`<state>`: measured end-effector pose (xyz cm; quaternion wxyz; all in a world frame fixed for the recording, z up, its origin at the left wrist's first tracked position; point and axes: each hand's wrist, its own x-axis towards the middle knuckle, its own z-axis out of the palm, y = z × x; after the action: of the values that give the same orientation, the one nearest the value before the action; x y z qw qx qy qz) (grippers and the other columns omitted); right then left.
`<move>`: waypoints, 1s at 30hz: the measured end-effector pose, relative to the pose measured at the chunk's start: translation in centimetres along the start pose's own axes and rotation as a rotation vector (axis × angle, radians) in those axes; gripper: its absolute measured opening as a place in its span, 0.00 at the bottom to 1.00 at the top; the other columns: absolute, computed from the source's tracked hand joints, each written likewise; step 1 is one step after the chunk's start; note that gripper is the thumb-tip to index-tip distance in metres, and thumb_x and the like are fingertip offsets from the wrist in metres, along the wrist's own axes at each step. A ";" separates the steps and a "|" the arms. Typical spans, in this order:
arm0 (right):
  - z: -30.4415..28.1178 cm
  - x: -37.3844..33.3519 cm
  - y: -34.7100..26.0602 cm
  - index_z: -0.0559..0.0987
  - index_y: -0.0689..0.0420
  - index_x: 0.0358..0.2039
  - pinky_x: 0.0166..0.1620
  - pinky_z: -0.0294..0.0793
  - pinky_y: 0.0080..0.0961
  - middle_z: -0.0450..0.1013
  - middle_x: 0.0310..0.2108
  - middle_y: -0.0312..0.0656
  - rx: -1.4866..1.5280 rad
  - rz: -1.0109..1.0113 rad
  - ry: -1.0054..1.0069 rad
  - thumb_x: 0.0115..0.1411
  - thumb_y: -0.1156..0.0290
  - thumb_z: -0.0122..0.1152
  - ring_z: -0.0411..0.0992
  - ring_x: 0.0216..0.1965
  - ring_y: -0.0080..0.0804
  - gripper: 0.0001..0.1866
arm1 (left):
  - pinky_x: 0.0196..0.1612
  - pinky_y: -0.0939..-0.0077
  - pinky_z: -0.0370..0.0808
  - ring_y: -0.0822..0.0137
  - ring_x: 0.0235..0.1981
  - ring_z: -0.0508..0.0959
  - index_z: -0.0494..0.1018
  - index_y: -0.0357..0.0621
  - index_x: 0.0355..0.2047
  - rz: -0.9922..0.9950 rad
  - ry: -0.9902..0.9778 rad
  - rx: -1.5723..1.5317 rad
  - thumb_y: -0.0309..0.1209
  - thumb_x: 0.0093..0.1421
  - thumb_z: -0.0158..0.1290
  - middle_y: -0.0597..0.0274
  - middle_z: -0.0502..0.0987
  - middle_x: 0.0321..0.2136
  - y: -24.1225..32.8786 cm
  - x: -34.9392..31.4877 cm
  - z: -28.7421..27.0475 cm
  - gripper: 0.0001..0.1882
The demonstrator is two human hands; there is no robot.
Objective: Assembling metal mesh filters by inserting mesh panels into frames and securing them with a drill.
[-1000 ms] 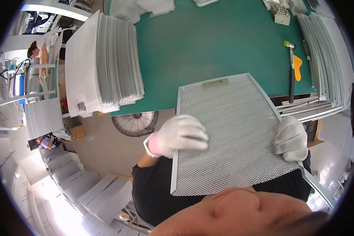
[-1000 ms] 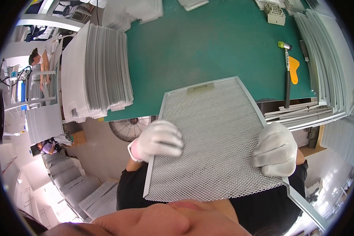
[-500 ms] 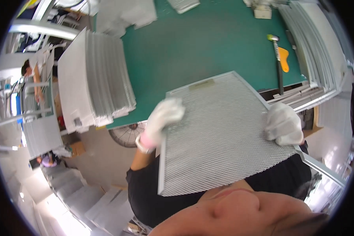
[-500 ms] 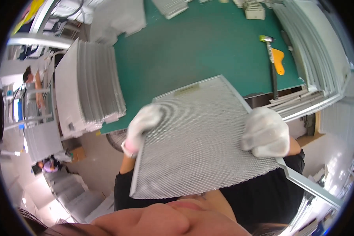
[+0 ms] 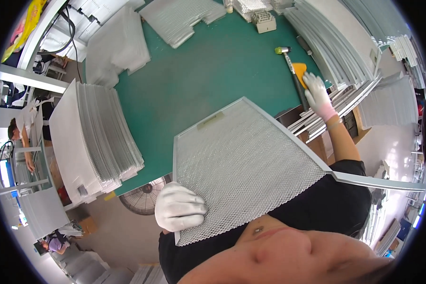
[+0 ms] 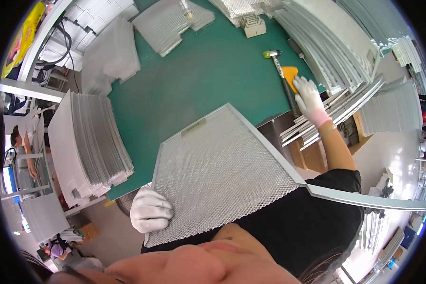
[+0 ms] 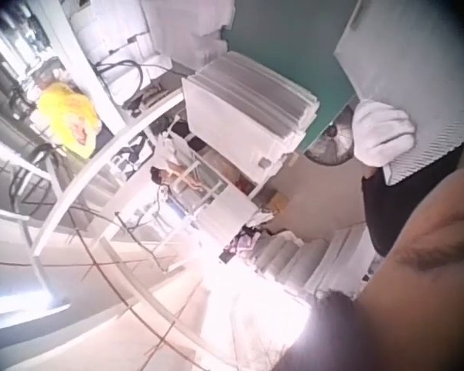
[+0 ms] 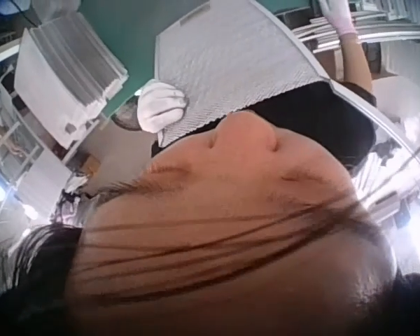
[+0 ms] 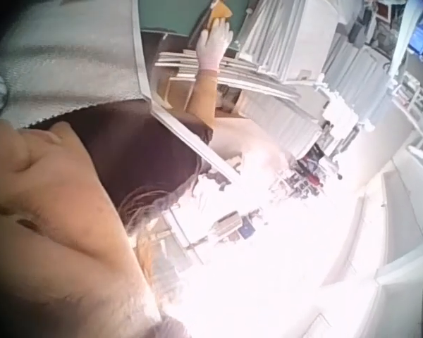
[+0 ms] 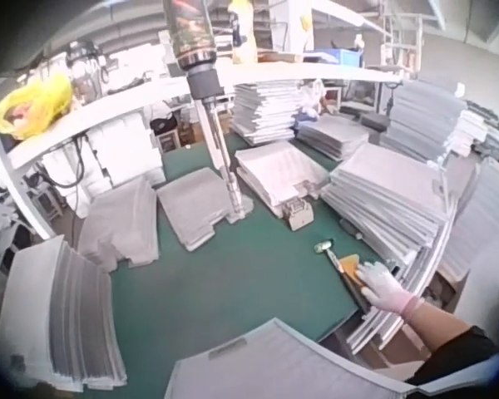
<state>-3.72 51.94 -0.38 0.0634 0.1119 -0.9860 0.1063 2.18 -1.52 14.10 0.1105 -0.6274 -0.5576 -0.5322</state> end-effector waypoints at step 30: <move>-0.8 17.8 -36.2 0.74 0.60 0.29 0.33 0.76 0.40 0.75 0.23 0.48 0.064 -1.165 -0.514 0.64 0.65 0.53 0.76 0.28 0.47 0.12 | 0.39 0.70 0.76 0.65 0.40 0.81 0.80 0.45 0.38 -0.236 0.178 -0.013 0.29 0.62 0.53 0.65 0.81 0.41 3.0 -2.8 3.5 0.08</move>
<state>-12.34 13.99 10.13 -0.1309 0.6536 -0.7435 0.0537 7.08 -1.70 11.81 0.0920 -0.5087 -0.6120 -0.5986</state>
